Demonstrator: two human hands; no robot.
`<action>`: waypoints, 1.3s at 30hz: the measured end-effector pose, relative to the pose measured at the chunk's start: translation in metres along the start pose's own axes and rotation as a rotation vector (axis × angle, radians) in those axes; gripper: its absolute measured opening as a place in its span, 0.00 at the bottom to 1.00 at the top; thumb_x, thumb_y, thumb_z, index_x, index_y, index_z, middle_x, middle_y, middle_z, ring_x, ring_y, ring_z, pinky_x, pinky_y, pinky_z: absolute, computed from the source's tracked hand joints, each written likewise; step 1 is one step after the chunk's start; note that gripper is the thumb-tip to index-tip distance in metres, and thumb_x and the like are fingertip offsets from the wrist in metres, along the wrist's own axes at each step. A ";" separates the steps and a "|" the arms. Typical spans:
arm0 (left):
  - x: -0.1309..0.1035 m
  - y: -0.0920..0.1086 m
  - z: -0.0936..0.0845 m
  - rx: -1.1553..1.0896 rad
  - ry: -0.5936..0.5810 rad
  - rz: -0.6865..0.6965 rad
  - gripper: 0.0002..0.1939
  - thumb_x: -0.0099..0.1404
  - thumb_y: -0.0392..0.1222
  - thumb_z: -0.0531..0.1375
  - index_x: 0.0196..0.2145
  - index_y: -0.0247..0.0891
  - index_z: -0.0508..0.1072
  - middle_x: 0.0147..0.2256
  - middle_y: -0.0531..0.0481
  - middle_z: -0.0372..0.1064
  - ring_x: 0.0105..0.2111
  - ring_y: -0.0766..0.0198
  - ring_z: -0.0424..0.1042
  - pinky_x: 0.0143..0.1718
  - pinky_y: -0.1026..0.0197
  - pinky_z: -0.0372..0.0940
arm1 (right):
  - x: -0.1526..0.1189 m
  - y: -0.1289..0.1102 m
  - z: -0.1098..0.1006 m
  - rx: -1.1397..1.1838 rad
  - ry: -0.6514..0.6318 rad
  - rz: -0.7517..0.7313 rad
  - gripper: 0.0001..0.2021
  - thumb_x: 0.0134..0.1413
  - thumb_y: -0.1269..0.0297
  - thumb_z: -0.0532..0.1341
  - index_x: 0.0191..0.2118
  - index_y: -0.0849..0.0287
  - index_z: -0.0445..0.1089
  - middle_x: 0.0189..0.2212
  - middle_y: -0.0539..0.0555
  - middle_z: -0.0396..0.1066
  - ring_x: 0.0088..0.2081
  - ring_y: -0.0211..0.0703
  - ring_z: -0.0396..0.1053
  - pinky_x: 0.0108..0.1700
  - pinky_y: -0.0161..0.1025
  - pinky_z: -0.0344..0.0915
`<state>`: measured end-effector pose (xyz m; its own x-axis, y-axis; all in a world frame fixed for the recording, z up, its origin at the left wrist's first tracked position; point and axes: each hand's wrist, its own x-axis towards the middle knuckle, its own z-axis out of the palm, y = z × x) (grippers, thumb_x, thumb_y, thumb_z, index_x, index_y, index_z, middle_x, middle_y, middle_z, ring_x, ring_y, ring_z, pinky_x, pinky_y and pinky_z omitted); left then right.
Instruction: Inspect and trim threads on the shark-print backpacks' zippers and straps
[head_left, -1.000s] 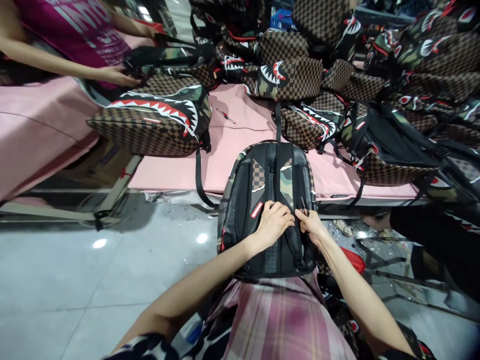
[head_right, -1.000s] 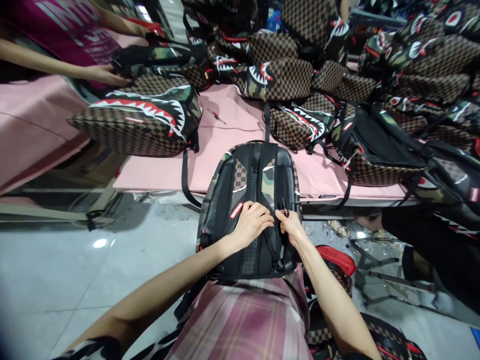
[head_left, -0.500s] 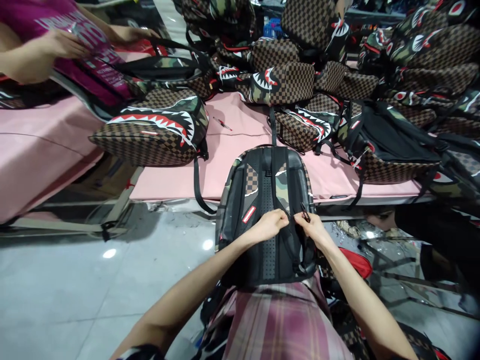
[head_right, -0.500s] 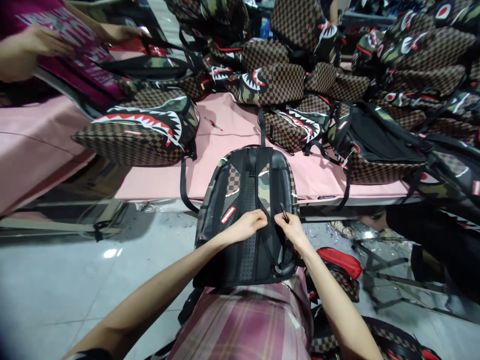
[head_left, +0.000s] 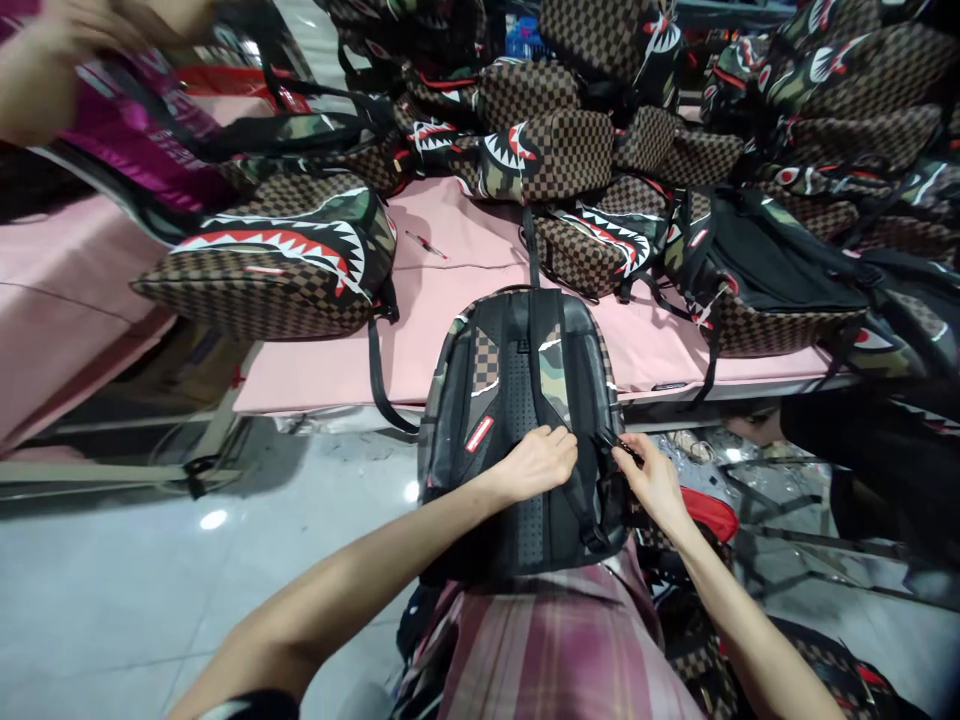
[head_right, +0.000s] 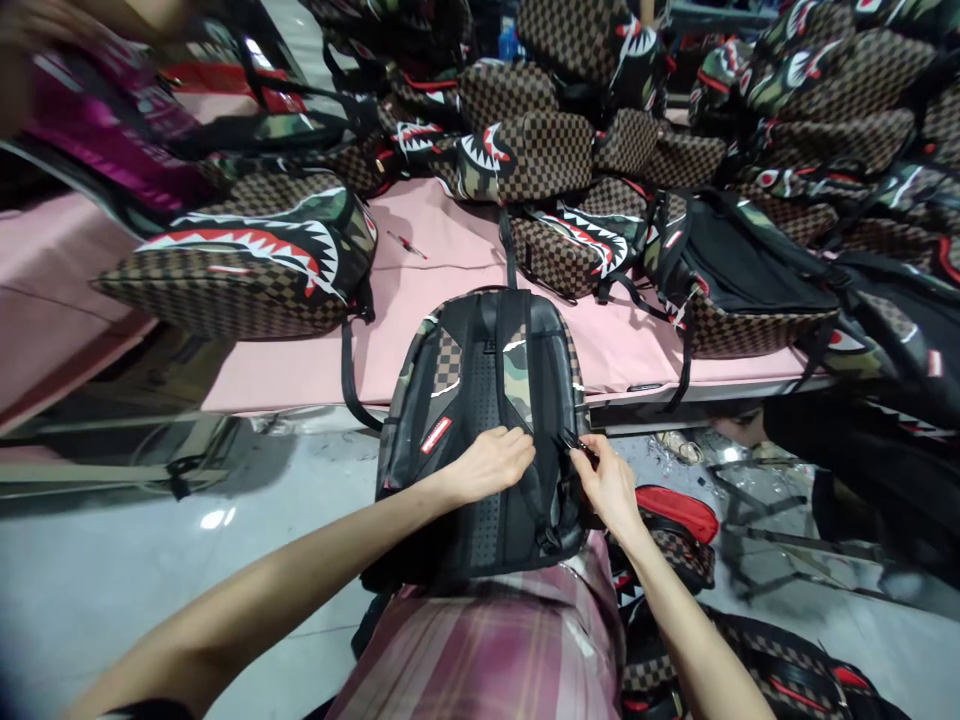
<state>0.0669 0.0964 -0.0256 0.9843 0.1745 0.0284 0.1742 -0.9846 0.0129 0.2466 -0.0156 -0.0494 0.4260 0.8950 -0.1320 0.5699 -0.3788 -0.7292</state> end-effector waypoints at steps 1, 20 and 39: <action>0.002 -0.001 0.000 0.010 -0.019 0.016 0.10 0.65 0.29 0.48 0.31 0.31 0.68 0.32 0.44 0.65 0.34 0.59 0.64 0.30 0.59 0.59 | 0.000 0.001 -0.001 0.000 0.002 -0.010 0.14 0.54 0.55 0.55 0.42 0.55 0.67 0.41 0.54 0.74 0.40 0.47 0.72 0.42 0.42 0.64; -0.003 -0.011 0.020 -0.481 0.156 -0.214 0.07 0.66 0.33 0.46 0.31 0.36 0.61 0.31 0.48 0.61 0.32 0.63 0.61 0.36 0.61 0.61 | 0.004 -0.009 0.013 -0.361 0.055 -0.504 0.10 0.58 0.62 0.56 0.39 0.55 0.74 0.35 0.53 0.75 0.35 0.44 0.69 0.36 0.40 0.59; -0.011 -0.009 0.026 -0.874 0.273 -0.451 0.08 0.64 0.37 0.46 0.29 0.37 0.62 0.31 0.49 0.61 0.31 0.65 0.61 0.36 0.61 0.60 | 0.011 -0.037 0.020 -0.479 0.006 -0.576 0.09 0.59 0.65 0.56 0.39 0.55 0.73 0.32 0.54 0.72 0.35 0.43 0.66 0.36 0.39 0.57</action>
<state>0.0557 0.1033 -0.0521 0.7733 0.6307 0.0657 0.3361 -0.4955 0.8010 0.2159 0.0126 -0.0374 -0.0288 0.9819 0.1874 0.9469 0.0869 -0.3097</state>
